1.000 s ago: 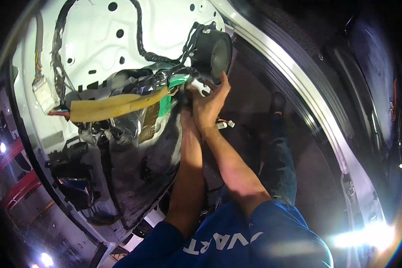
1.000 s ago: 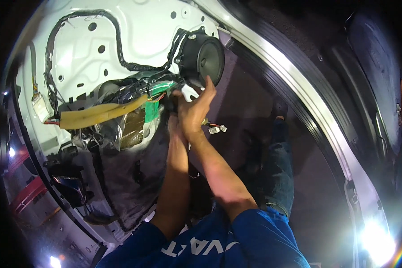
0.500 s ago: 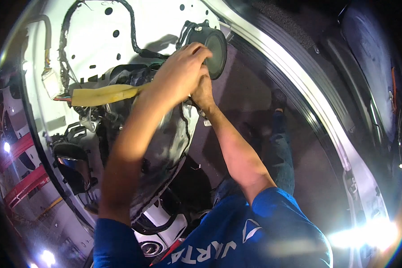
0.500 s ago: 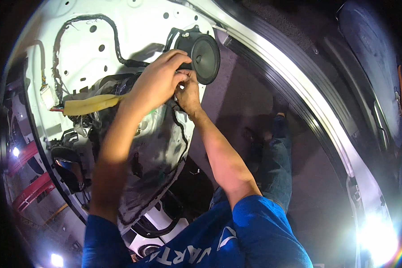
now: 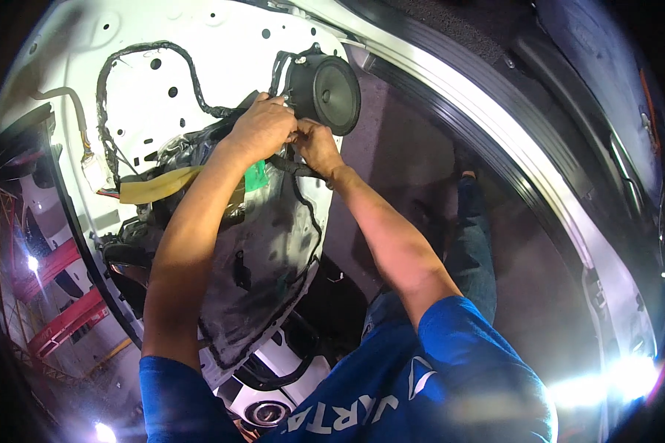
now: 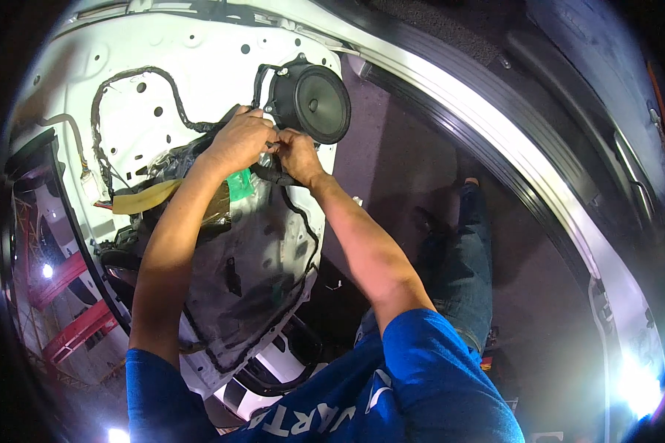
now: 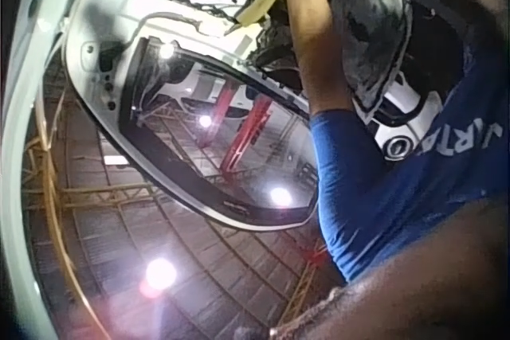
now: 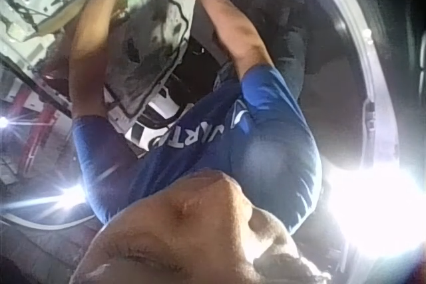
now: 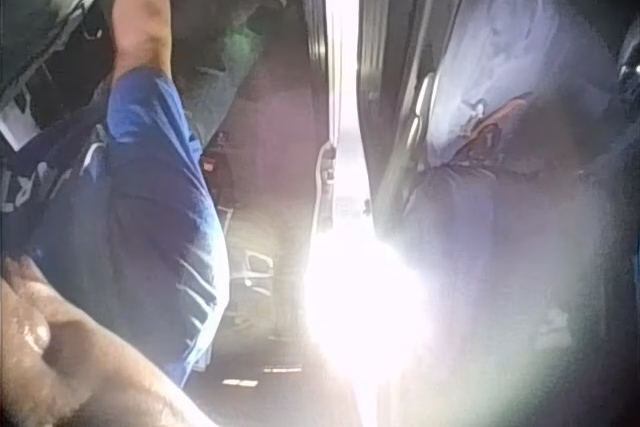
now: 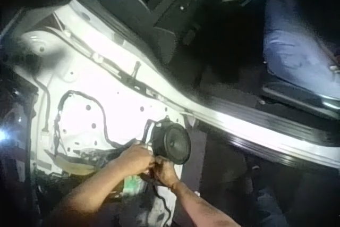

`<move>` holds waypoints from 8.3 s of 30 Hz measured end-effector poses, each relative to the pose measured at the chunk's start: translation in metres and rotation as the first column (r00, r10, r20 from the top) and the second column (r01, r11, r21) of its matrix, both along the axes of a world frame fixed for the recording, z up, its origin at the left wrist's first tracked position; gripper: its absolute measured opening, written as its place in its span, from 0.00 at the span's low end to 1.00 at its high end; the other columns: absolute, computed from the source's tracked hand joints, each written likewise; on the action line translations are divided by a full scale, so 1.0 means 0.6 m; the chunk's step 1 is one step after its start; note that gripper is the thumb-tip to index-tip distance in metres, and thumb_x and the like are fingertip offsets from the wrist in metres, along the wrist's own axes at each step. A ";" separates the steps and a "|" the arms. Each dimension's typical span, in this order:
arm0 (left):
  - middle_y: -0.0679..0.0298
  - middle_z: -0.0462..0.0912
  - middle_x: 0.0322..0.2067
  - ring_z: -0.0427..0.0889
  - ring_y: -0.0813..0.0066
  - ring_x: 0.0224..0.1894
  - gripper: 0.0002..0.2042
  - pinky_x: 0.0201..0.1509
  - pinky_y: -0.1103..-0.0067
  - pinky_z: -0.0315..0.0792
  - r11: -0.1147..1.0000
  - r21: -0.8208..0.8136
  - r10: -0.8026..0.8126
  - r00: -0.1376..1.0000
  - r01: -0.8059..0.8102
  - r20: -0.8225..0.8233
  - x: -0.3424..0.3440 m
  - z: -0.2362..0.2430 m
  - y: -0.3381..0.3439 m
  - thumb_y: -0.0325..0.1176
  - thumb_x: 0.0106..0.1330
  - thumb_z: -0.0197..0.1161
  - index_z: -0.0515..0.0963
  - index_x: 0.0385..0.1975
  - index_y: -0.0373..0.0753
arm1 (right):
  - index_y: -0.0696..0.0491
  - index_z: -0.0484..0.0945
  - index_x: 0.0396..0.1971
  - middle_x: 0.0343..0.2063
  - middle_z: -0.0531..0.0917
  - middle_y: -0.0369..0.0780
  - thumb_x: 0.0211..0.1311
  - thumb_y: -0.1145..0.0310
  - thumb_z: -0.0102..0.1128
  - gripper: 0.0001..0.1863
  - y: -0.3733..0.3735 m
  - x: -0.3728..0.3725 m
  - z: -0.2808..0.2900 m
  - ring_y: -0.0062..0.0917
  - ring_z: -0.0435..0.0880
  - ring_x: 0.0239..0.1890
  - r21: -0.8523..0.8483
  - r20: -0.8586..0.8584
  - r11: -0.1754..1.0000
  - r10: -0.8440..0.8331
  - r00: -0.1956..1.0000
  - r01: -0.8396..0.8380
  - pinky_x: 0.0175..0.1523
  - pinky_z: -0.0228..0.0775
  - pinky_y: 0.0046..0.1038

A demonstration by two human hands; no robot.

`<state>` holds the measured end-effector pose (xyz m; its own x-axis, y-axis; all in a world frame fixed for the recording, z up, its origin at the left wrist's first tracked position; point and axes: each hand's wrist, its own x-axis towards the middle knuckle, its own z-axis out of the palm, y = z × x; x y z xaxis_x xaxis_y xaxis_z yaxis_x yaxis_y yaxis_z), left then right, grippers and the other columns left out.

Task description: Installing or repairing internal wiring and components inside a vehicle door panel.

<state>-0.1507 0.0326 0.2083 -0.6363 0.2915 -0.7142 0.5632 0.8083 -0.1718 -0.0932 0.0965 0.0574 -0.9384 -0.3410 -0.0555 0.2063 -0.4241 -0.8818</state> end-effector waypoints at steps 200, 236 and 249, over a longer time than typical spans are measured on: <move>0.64 0.71 0.21 0.71 0.66 0.30 0.11 0.34 0.74 0.68 0.822 0.564 0.243 0.945 -0.080 -0.221 0.132 0.058 0.013 0.17 0.44 0.60 0.80 0.28 0.40 | 0.61 0.66 0.33 0.30 0.73 0.52 0.47 0.86 0.46 0.11 0.001 0.166 -0.021 0.50 0.74 0.34 0.231 -0.147 0.972 -0.004 0.989 0.038 0.39 0.67 0.41; 0.70 0.79 0.22 0.75 0.73 0.29 0.09 0.50 0.67 0.68 0.771 0.636 0.223 0.942 -0.013 -0.251 0.126 0.066 -0.004 0.20 0.45 0.60 0.78 0.26 0.41 | 0.38 0.72 0.54 0.30 0.69 0.39 0.48 0.70 0.64 0.29 0.005 0.116 -0.071 0.31 0.72 0.32 0.344 -0.281 0.926 0.258 0.924 -0.154 0.36 0.69 0.29; 0.60 0.77 0.24 0.75 0.62 0.31 0.10 0.40 0.71 0.67 0.810 0.568 0.322 0.920 -0.145 -0.225 0.068 0.032 -0.005 0.19 0.50 0.57 0.80 0.32 0.39 | 0.58 0.73 0.33 0.29 0.75 0.46 0.50 0.76 0.62 0.10 -0.040 0.137 -0.047 0.44 0.75 0.32 0.119 -0.279 0.939 -0.280 0.918 0.323 0.36 0.67 0.34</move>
